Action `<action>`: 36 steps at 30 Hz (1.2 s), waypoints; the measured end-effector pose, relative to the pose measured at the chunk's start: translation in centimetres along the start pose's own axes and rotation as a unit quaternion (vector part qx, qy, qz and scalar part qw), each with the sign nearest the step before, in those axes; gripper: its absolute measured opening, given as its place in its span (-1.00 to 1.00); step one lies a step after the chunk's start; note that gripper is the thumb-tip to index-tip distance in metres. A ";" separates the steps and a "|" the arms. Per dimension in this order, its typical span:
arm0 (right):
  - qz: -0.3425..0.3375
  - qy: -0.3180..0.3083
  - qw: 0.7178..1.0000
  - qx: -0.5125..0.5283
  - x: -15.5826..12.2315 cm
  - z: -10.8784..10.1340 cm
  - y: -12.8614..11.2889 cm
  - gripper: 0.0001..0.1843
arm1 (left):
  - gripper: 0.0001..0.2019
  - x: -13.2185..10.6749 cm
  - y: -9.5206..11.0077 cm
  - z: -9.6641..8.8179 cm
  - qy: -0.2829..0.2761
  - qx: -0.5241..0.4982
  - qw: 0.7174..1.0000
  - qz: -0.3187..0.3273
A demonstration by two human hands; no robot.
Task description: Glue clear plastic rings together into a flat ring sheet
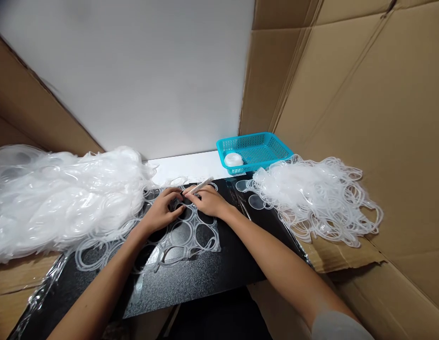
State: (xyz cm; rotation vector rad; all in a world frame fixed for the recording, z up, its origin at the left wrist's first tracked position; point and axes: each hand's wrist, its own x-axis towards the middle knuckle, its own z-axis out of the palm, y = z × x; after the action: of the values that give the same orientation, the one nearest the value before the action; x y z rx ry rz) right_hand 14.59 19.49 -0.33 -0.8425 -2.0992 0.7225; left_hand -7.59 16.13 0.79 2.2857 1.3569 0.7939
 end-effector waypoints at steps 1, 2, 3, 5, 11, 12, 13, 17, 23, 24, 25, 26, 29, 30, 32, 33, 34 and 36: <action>0.008 0.012 1.000 0.008 -0.1 -0.1 0.1 -0.71 | -0.83 0.0 -0.1 -0.1 -0.004 -0.004 1.000 -0.001; 0.012 0.021 1.000 0.013 -0.1 -0.3 0.2 -0.71 | -0.84 0.0 -0.2 -0.2 -0.007 -0.007 1.000 -0.002; 0.011 0.026 1.000 0.012 -0.2 -0.5 0.2 -0.71 | -0.84 0.0 -0.4 -0.4 -0.009 -0.010 1.000 -0.002; -0.013 0.015 1.000 -0.007 -0.2 -1.0 0.2 -0.73 | -0.83 0.0 -0.6 -0.5 -0.011 -0.014 1.000 0.000; -0.046 -0.001 0.999 -0.017 -0.3 -0.6 -0.7 -0.73 | -0.90 0.2 -0.6 -0.7 0.021 -0.011 1.000 -0.008; -0.029 -0.005 1.000 0.001 -0.3 -0.4 -0.6 -0.73 | -0.93 0.2 -0.6 -0.7 0.020 -0.013 1.000 -0.009; -0.013 -0.013 1.000 0.018 -0.3 -0.3 -0.5 -0.74 | -0.94 0.2 -0.5 -0.8 0.013 -0.016 1.000 -0.010; 0.022 -0.034 0.998 0.041 -0.2 -0.1 0.0 -0.77 | -0.88 0.3 -0.5 -1.1 -0.032 -0.025 0.999 0.005; 0.023 -0.051 0.998 0.009 -0.2 0.0 -0.1 -0.78 | -0.85 0.1 -0.8 -1.2 -0.052 0.000 0.998 0.035; 0.018 -0.055 0.998 0.004 -0.2 0.0 -0.1 -0.77 | -0.84 0.0 -0.8 -1.2 -0.053 0.004 0.998 0.041; 0.013 -0.056 0.998 0.000 -0.2 0.1 -0.1 -0.77 | -0.83 -0.1 -0.9 -1.2 -0.053 0.010 0.997 0.046; 0.008 -0.057 0.998 -0.003 -0.2 0.1 -0.2 -0.77 | -0.83 -0.2 -0.8 -1.2 -0.053 0.017 0.997 0.052; -0.012 -0.066 0.998 -0.006 -0.3 -0.1 -0.3 -0.75 | -0.80 -0.3 -0.7 -1.3 -0.061 0.040 0.995 0.075; -0.021 -0.072 0.997 -0.010 -0.4 -0.1 -0.3 -0.75 | -0.79 -0.3 -0.6 -1.4 -0.065 0.051 0.993 0.084; -0.042 -0.082 0.995 -0.033 -0.5 -0.2 -0.5 -0.75 | -0.77 -0.2 -0.4 -1.4 -0.073 0.076 0.989 0.102; -0.053 -0.083 0.994 -0.052 -0.5 -0.2 -0.6 -0.76 | -0.76 -0.2 -0.3 -1.5 -0.075 0.088 0.987 0.110; -0.065 -0.083 0.992 -0.074 -0.6 -0.2 -0.6 -0.77 | -0.76 -0.1 -0.2 -1.5 -0.075 0.098 0.985 0.118; -0.093 -0.081 0.986 -0.116 -0.7 -0.1 -0.6 -0.78 | -0.75 -0.1 0.1 -1.4 -0.074 0.107 0.983 0.131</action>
State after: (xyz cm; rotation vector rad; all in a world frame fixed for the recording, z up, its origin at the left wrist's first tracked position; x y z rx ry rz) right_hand 14.83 18.58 -0.12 -0.7176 -2.4045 0.4659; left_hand -8.45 16.04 1.95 2.6721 1.1382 0.5627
